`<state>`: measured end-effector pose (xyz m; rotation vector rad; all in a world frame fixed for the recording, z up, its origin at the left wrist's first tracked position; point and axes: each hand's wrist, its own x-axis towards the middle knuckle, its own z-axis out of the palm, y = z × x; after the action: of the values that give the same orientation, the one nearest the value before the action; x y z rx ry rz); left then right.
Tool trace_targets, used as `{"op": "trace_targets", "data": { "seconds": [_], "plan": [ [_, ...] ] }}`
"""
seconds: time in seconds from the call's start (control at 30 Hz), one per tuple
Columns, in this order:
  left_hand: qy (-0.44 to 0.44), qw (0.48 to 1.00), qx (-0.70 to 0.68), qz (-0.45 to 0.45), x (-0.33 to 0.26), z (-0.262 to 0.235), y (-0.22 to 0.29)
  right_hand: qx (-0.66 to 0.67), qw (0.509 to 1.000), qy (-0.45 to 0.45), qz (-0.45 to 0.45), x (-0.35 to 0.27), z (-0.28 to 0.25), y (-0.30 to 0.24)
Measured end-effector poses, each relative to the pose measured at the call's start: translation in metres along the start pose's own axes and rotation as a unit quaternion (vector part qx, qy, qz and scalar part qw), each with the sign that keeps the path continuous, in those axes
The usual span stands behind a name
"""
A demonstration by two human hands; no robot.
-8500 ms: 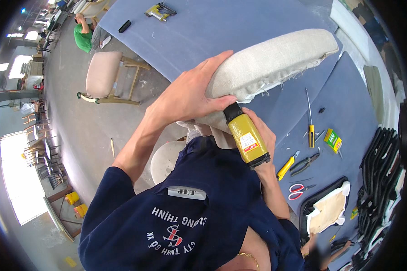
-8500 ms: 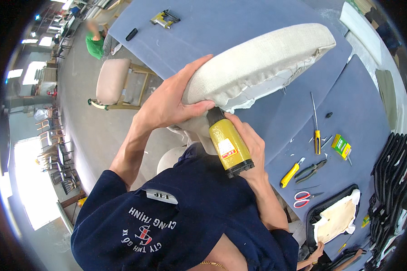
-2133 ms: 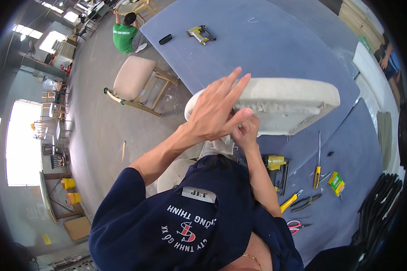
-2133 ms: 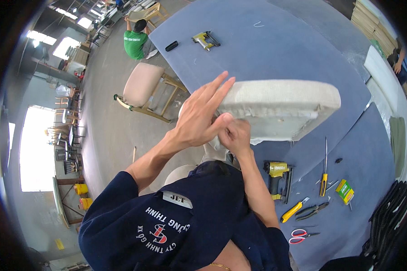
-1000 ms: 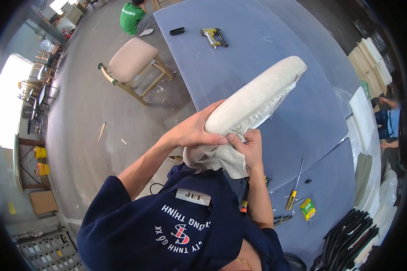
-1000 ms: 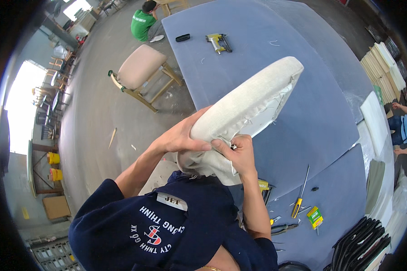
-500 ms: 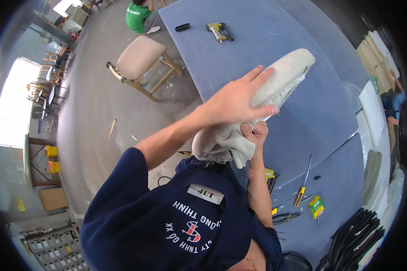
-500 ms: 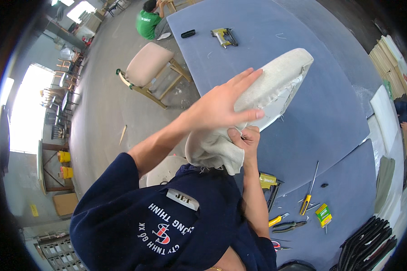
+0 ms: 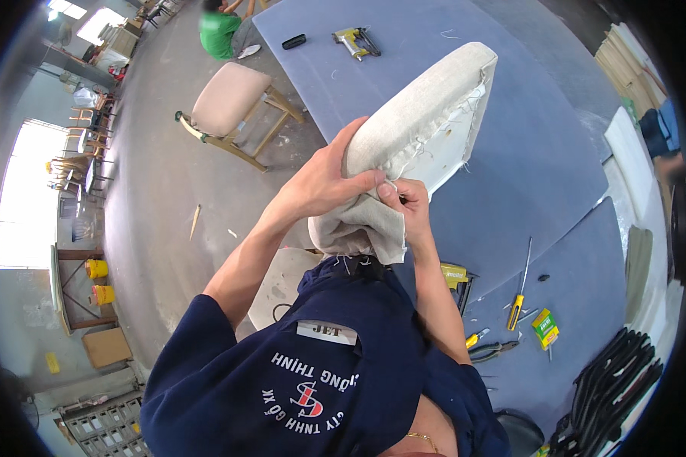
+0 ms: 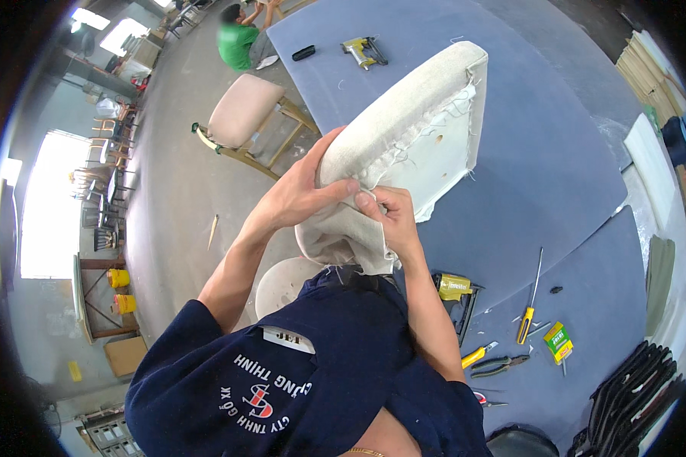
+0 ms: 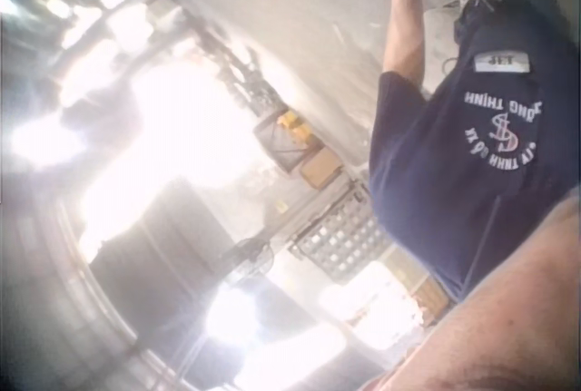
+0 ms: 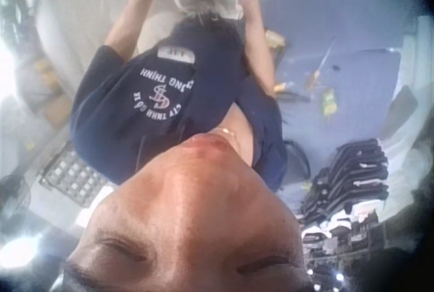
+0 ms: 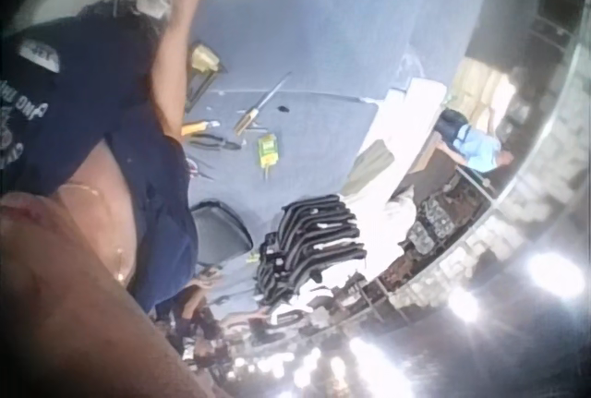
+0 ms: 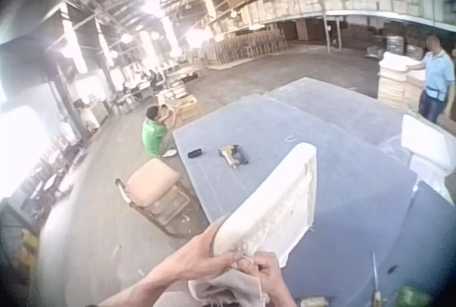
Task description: The person staples a white fabric cover onto a curved chair seat using a yellow pneumatic staple gun. They repeatedly pull the fabric taut, staple along the edges, and rotate the seat to work around the perimeter. The finished seat is then placed onto a chair frame.
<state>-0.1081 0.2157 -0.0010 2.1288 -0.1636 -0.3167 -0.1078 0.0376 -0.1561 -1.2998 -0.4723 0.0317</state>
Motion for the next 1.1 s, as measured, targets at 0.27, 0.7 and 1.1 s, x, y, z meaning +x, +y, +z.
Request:
{"op": "trace_targets", "data": {
  "seconds": [0.27,0.7,1.1],
  "plan": [
    [0.018,0.998,0.021,0.059,-0.016,0.016,-0.006,-0.409,0.870,0.234,0.145,-0.172,-0.067,0.033],
    [-0.025,0.980,0.131,0.146,0.022,0.005,0.000,-0.470,0.755,0.308,0.337,-0.259,-0.037,0.050],
    [0.055,0.974,0.206,0.078,0.019,0.018,0.006,-0.116,0.951,0.198,0.206,-0.120,-0.025,-0.107]
  ]
}}
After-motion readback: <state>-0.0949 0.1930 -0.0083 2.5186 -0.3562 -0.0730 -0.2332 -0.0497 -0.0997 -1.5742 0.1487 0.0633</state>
